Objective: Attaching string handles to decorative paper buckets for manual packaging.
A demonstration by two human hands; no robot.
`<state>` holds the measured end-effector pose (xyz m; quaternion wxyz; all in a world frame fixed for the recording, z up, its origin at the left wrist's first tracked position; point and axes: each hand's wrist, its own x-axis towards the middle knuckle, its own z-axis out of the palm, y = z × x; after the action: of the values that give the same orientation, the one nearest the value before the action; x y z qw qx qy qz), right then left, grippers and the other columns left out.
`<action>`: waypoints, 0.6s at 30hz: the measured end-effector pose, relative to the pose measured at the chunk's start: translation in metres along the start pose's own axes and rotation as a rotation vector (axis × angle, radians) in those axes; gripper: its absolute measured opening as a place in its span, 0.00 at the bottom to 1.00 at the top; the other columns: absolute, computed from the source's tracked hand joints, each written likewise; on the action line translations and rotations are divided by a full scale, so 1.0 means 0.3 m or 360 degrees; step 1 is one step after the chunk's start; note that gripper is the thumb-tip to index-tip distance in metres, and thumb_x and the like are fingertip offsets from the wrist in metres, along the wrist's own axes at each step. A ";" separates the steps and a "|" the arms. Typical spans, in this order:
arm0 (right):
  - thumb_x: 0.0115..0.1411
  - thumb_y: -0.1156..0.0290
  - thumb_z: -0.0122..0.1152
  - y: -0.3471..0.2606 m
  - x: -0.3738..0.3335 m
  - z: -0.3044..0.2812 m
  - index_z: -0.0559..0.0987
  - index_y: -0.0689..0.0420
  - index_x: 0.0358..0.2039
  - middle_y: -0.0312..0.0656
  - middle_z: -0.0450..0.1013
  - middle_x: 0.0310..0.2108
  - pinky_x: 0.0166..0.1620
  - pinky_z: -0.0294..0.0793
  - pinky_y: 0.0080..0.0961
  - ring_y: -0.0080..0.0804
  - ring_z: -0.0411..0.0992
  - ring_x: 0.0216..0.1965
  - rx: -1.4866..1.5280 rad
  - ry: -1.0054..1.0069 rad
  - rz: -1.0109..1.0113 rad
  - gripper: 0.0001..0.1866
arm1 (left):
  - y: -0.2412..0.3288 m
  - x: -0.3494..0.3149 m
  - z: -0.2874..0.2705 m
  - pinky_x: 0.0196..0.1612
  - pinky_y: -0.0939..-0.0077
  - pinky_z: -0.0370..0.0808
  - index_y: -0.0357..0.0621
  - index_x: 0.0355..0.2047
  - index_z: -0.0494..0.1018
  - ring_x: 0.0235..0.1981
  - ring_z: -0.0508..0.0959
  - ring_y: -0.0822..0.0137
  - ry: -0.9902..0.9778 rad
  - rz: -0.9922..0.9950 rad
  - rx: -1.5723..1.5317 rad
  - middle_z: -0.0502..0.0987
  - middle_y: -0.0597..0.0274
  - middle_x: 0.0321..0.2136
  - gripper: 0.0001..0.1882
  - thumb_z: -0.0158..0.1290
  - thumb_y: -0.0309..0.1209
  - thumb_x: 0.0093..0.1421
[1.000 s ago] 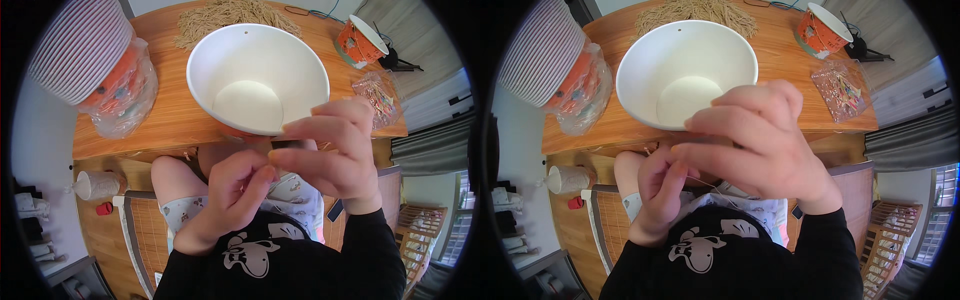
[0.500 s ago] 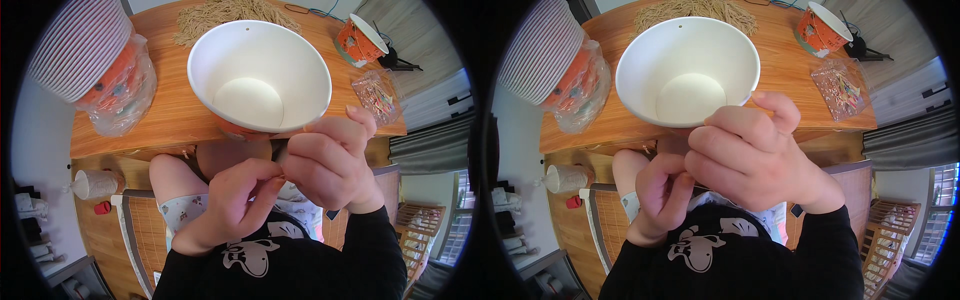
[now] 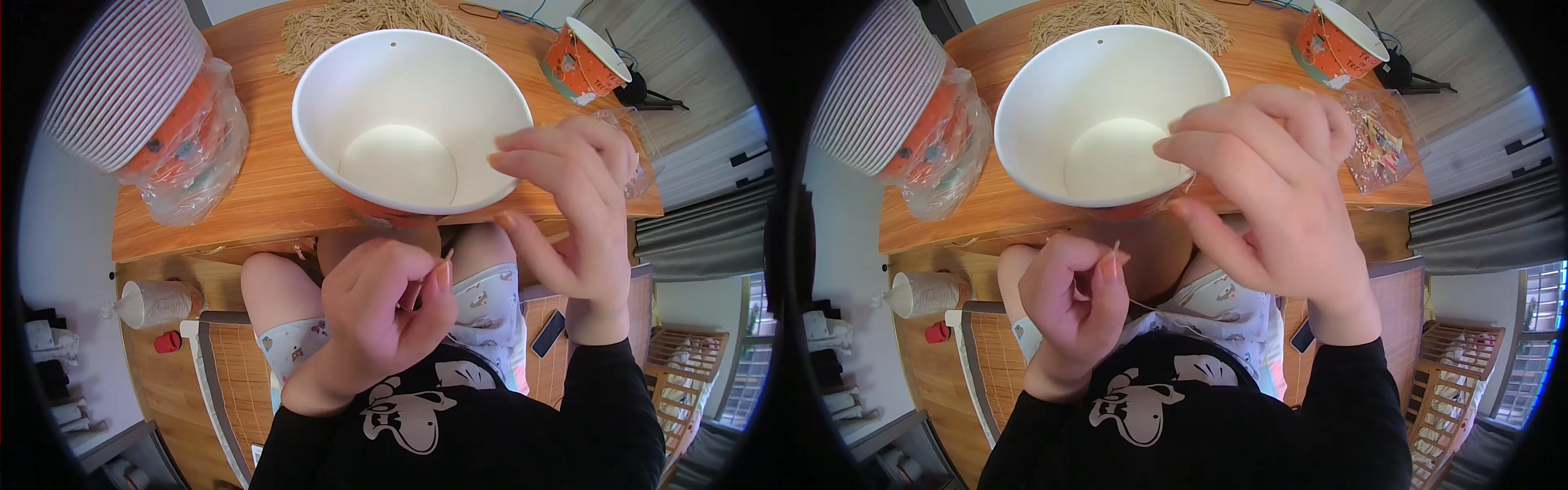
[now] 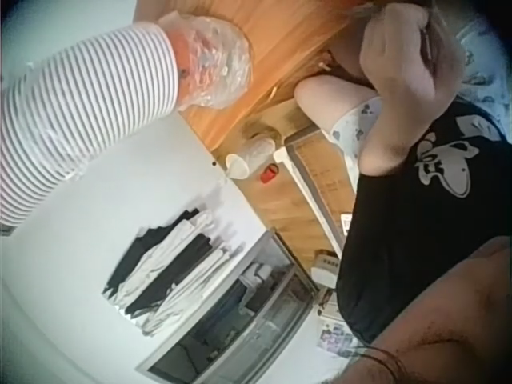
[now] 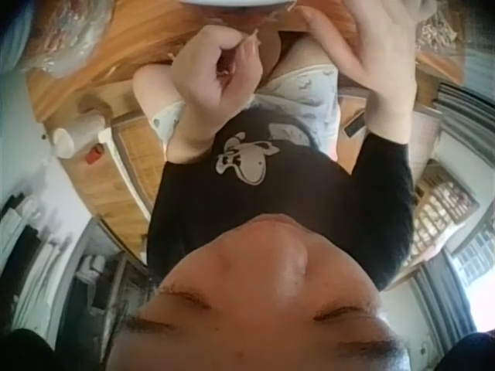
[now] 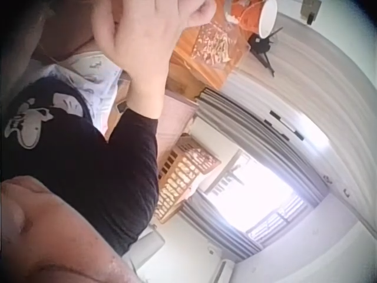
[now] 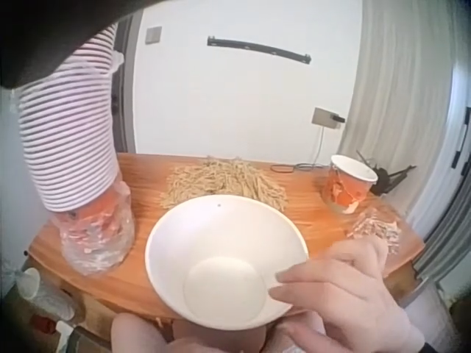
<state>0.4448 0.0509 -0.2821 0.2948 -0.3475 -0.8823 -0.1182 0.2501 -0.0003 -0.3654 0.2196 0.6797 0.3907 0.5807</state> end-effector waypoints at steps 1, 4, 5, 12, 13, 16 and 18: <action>0.50 0.64 0.66 0.012 -0.005 0.009 0.82 0.51 0.35 0.35 0.77 0.38 0.49 0.63 0.36 0.41 0.69 0.40 0.0004 0.0000 0.0003 0.11 | -0.001 0.005 0.006 0.20 0.74 0.64 0.41 0.26 0.72 0.14 0.65 0.67 -0.0003 -0.0003 0.0002 0.68 0.64 0.15 0.06 0.59 0.20 0.53; 0.45 0.72 0.67 0.023 -0.023 0.019 0.83 0.51 0.35 0.35 0.78 0.36 0.47 0.64 0.33 0.39 0.70 0.41 0.0090 -0.0021 -0.0102 0.13 | 0.000 0.018 0.022 0.20 0.72 0.65 0.41 0.25 0.71 0.15 0.67 0.65 0.0090 0.0072 0.0271 0.68 0.64 0.16 0.07 0.59 0.20 0.53; 0.45 0.72 0.67 0.008 -0.017 0.006 0.83 0.51 0.34 0.33 0.78 0.35 0.47 0.64 0.32 0.38 0.70 0.41 0.0055 -0.0048 -0.0110 0.13 | -0.002 0.023 0.027 0.21 0.72 0.66 0.41 0.25 0.71 0.15 0.68 0.65 0.0111 0.0110 0.0311 0.68 0.64 0.16 0.06 0.59 0.20 0.53; 0.43 0.72 0.68 -0.013 -0.013 -0.006 0.85 0.50 0.33 0.30 0.78 0.32 0.47 0.63 0.31 0.35 0.70 0.41 0.0054 -0.0068 -0.0125 0.13 | -0.012 0.020 0.027 0.22 0.73 0.68 0.39 0.28 0.72 0.18 0.72 0.64 0.0177 0.0150 0.0382 0.72 0.62 0.19 0.05 0.58 0.19 0.52; 0.43 0.72 0.68 -0.013 -0.013 -0.007 0.85 0.50 0.33 0.30 0.78 0.32 0.47 0.63 0.31 0.35 0.70 0.41 0.0054 -0.0069 -0.0125 0.13 | -0.017 0.020 0.027 0.22 0.73 0.68 0.39 0.28 0.72 0.18 0.72 0.64 0.0176 0.0150 0.0382 0.72 0.62 0.19 0.05 0.58 0.19 0.52; 0.43 0.71 0.68 -0.015 -0.011 -0.008 0.85 0.50 0.33 0.30 0.78 0.32 0.47 0.62 0.32 0.35 0.70 0.42 0.0038 -0.0107 -0.0136 0.13 | -0.027 0.016 0.026 0.22 0.73 0.68 0.38 0.29 0.73 0.18 0.72 0.64 0.0166 0.0112 0.0263 0.73 0.62 0.20 0.05 0.58 0.19 0.53; 0.42 0.71 0.68 -0.013 -0.010 -0.003 0.85 0.50 0.34 0.30 0.78 0.32 0.48 0.62 0.32 0.36 0.70 0.42 0.0033 -0.0117 -0.0147 0.14 | -0.024 0.015 0.022 0.21 0.74 0.67 0.38 0.30 0.73 0.17 0.71 0.66 0.0149 0.0073 0.0289 0.73 0.62 0.20 0.05 0.58 0.18 0.53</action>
<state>0.4443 0.0460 -0.2832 0.2599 -0.3075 -0.9088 -0.1098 0.2545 0.0086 -0.3697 0.1251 0.6777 0.4359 0.5788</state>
